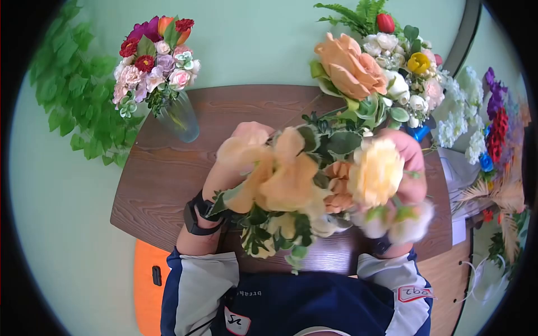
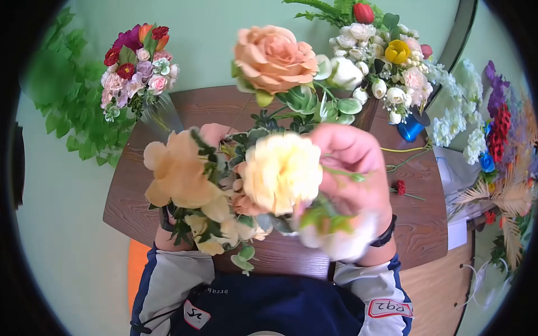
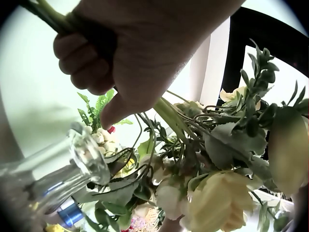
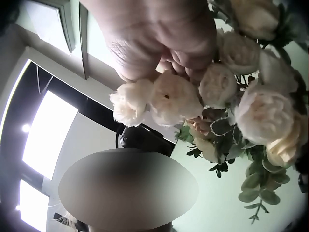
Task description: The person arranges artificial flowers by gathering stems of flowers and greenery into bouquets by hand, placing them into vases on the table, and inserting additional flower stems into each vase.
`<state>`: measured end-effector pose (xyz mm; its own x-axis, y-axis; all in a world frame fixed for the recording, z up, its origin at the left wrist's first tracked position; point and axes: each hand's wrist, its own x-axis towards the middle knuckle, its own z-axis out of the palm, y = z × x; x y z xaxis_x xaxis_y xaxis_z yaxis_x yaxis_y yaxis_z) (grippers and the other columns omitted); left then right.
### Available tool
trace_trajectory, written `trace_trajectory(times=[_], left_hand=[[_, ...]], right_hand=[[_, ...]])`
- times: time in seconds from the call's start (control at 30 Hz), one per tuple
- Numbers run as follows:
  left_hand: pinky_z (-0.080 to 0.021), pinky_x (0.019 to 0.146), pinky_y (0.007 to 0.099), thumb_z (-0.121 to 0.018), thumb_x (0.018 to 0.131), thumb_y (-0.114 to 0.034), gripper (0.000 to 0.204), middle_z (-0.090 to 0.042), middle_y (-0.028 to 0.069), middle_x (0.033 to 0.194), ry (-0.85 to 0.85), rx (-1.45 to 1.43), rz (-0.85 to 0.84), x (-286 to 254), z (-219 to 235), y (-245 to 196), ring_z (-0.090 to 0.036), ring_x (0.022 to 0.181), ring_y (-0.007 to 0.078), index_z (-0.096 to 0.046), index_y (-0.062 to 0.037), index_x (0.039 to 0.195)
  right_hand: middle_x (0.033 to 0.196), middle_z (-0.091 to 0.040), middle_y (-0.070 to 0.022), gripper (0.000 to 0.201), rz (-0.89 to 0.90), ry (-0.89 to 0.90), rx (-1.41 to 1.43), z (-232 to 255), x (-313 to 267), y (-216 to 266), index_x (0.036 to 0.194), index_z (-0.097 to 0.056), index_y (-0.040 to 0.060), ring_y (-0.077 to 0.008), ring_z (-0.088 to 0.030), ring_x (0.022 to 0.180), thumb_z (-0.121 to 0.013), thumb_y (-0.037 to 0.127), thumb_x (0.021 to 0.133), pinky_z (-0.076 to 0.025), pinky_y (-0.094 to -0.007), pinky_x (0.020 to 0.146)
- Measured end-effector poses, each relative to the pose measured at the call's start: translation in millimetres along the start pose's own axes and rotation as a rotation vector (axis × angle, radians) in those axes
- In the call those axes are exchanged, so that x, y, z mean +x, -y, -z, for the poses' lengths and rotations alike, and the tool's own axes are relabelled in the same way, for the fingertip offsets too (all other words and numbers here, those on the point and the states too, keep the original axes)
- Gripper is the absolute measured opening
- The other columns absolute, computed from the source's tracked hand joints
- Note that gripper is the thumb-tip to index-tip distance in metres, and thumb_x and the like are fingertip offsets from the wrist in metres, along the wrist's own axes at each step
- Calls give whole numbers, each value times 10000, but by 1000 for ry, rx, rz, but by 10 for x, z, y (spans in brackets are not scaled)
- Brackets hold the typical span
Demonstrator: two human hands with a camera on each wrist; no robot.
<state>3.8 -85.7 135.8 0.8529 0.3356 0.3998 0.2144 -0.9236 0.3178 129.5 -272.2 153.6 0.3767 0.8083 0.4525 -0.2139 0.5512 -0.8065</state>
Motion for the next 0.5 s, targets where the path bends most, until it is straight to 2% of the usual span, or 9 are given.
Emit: trace_trajectory(times=[0.03, 0.07, 0.13, 0.17, 0.2, 0.27, 0.3, 0.33, 0.5], left_hand=[[-474, 708, 294, -581, 810, -167, 238, -605, 134, 951, -192, -268, -259, 40, -269, 368, -601, 793, 224, -597, -51, 1018], [-474, 708, 294, -581, 810, -167, 238, -605, 134, 951, -189, -268, -259, -26, -560, 700, -601, 793, 224, -597, -51, 1018], [-461, 783, 285, -551, 829, -77, 223, -611, 102, 966, 114, -1420, 123, -152, -950, 1130, -582, 897, 186, -591, -36, 1045], [-450, 824, 285, -519, 837, -8, 241, -592, 58, 1017, -53, -770, -214, -118, -582, 844, -549, 957, 165, -576, -34, 1070], [-460, 757, 284, -505, 849, -24, 203, -565, 46, 1058, -230, -705, -315, -12, -510, 701, -541, 932, 155, -566, -38, 1042], [-460, 754, 284, -505, 849, -26, 200, -564, 46, 1057, -217, -642, -332, -118, -542, 775, -541, 929, 155, -566, -38, 1039], [-459, 751, 284, -505, 849, -28, 197, -562, 46, 1055, -207, -580, -344, 353, -562, 805, -541, 925, 156, -566, -38, 1037], [-458, 749, 283, -505, 850, -30, 194, -560, 46, 1053, -199, -518, -355, -23, -561, 890, -540, 921, 156, -565, -38, 1034], [-455, 735, 281, -506, 851, -40, 179, -551, 46, 1045, -160, -208, -409, -128, -676, 1000, -539, 902, 160, -564, -38, 1021]], right_hand=[[901, -644, -92, 265, 83, 43, -89, 70, 7, -86, 971, -567, -59, -126, -627, 781, -678, 74, 771, -509, -254, 702], [901, -644, -92, 265, 83, 40, -88, 49, -6, -91, 971, -567, -59, -126, -627, 781, -678, 74, 771, -509, -254, 702], [904, -637, -87, 247, 169, -114, -182, -44, -20, -94, 984, -566, -62, -124, -614, 786, -647, 18, 765, -505, -249, 701], [914, -630, -90, 239, 219, -174, -195, -109, 2, -49, 986, -561, -75, -131, -606, 800, -618, -9, 764, -504, -253, 696], [908, -617, -92, 230, 278, -318, -318, -203, -16, -22, 973, -567, -69, -132, -592, 801, -627, -7, 760, -498, -255, 663], [895, -601, -100, 238, 658, -328, -969, -76, 76, -5, 958, -584, -35, -134, -580, 778, -647, -18, 729, -487, -253, 624], [878, -589, -109, 300, 776, -287, -1242, -60, 69, 94, 958, -605, 9, -155, -569, 753, -688, -18, 671, -475, -250, 605], [880, -591, -115, 344, 974, -243, -1509, -63, 83, 144, 944, -625, 39, -177, -574, 750, -708, -7, 613, -475, -251, 600], [823, -610, -100, 272, 1090, -41, -1540, -100, 77, 98, 831, -662, 44, -230, -589, 645, -709, 121, 574, -490, -295, 550]])
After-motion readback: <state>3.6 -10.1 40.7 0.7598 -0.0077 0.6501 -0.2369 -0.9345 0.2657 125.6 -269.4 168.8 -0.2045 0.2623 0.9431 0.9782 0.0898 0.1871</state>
